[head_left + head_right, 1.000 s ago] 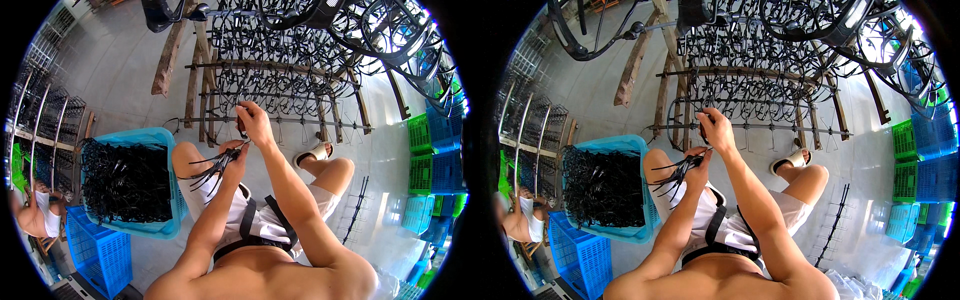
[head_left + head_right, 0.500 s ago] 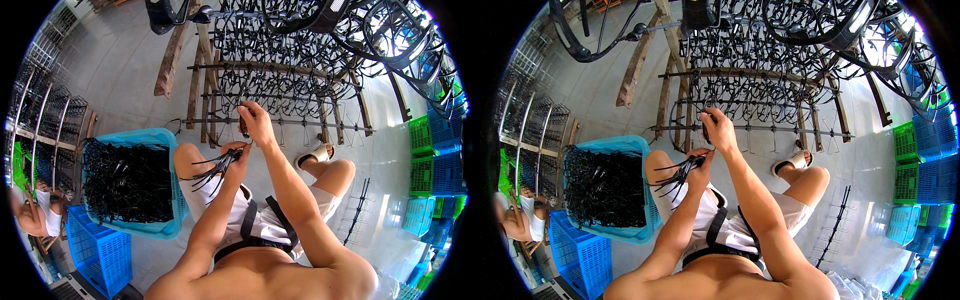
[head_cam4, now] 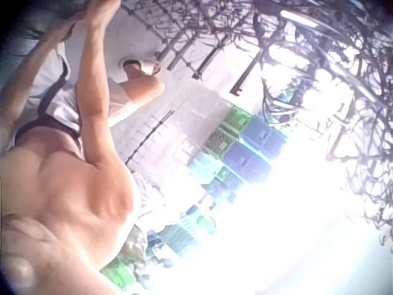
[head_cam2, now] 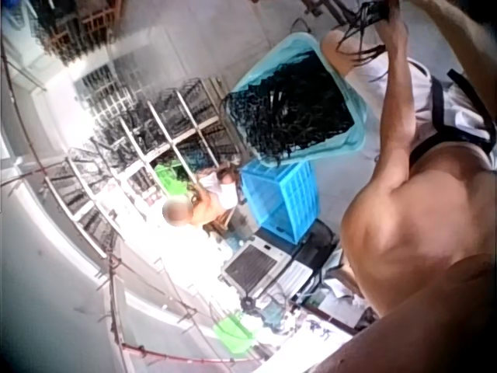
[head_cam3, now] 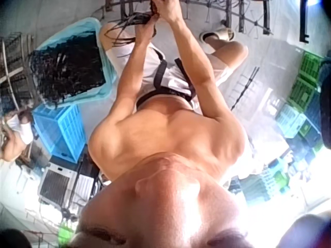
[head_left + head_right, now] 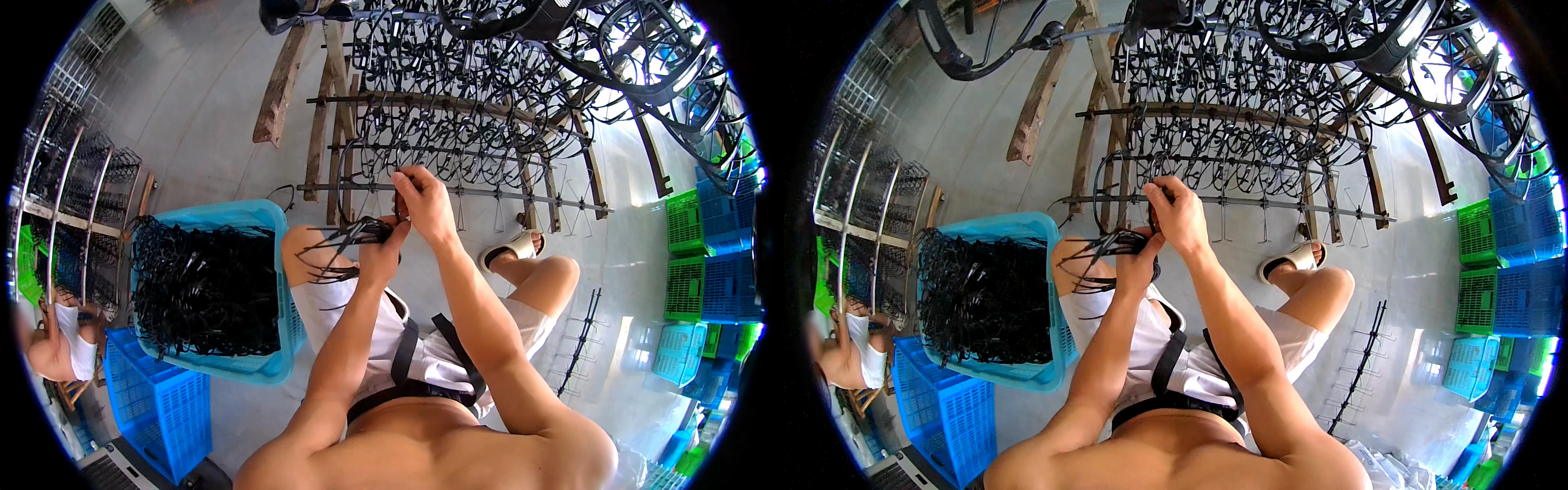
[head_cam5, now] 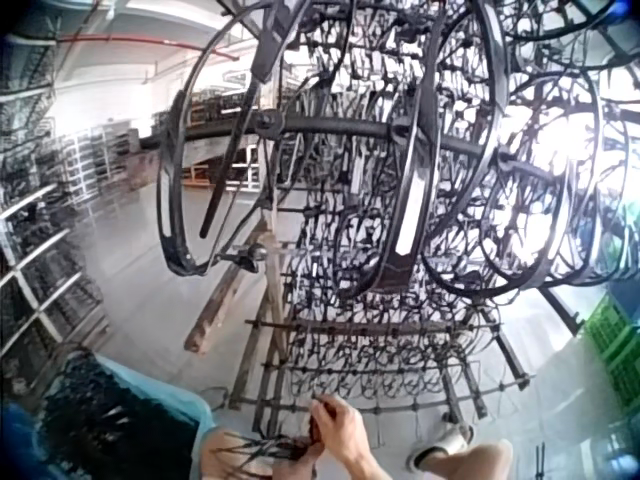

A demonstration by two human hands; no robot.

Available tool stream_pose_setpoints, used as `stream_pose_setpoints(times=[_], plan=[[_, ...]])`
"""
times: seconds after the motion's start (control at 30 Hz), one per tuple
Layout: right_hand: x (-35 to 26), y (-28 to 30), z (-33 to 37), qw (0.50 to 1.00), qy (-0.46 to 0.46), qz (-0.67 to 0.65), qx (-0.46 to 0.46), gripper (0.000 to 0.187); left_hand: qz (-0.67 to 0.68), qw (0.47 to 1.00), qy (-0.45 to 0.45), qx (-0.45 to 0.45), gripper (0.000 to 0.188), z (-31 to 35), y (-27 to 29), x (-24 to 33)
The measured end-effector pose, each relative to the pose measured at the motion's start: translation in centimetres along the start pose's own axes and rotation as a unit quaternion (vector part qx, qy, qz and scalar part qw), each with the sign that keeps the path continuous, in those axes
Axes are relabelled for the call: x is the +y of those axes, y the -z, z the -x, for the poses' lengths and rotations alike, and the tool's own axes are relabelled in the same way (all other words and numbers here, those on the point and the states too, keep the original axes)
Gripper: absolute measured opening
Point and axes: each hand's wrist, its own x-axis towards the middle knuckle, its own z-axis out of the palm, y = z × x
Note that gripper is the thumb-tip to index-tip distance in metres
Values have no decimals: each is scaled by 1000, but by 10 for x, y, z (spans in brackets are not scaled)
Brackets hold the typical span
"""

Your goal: The person repeatedly picks black wire loops from a blue basket and attaches them to a metal rack using pliers. The person works one at a time, cutting and securing each loop onto the rack structure.

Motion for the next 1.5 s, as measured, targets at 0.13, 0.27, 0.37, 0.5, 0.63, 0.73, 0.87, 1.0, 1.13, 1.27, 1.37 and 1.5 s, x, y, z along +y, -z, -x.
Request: stream_pose_setpoints(times=[0.13,0.27,0.37,0.5,0.63,0.73,0.87,1.0,1.13,1.27,1.37,1.5], plan=[[2,-1,-3,1000,8,17,-3,24,34,999,14,33,16,4,-10,9],[-1,1,4,993,50,101,20,27,-1,998,-29,51,16,10,-17,13],[1,-4,15,984,85,150,38,30,33,994,-64,80,12,12,-24,9],[2,-4,25,968,131,206,57,30,-19,997,-41,65,9,16,-22,6],[-4,1,17,962,114,208,133,30,-24,998,-36,54,8,16,-16,-1],[17,9,-26,975,72,181,102,35,26,996,-50,62,10,13,-17,-19],[18,11,-53,988,-61,-114,-81,40,-30,996,-44,69,13,15,-19,-2],[29,9,-56,993,-38,-95,-55,36,-40,997,-41,59,15,15,-18,2],[14,9,-45,999,-12,29,4,44,-19,998,-58,26,18,16,-14,4],[-12,23,19,900,309,288,107,29,71,991,-64,91,33,46,-11,15],[-14,38,75,954,243,80,-156,33,210,974,-81,-29,61,67,-5,40],[-19,41,110,959,126,2,-253,34,225,969,-81,-55,68,77,-2,62]])
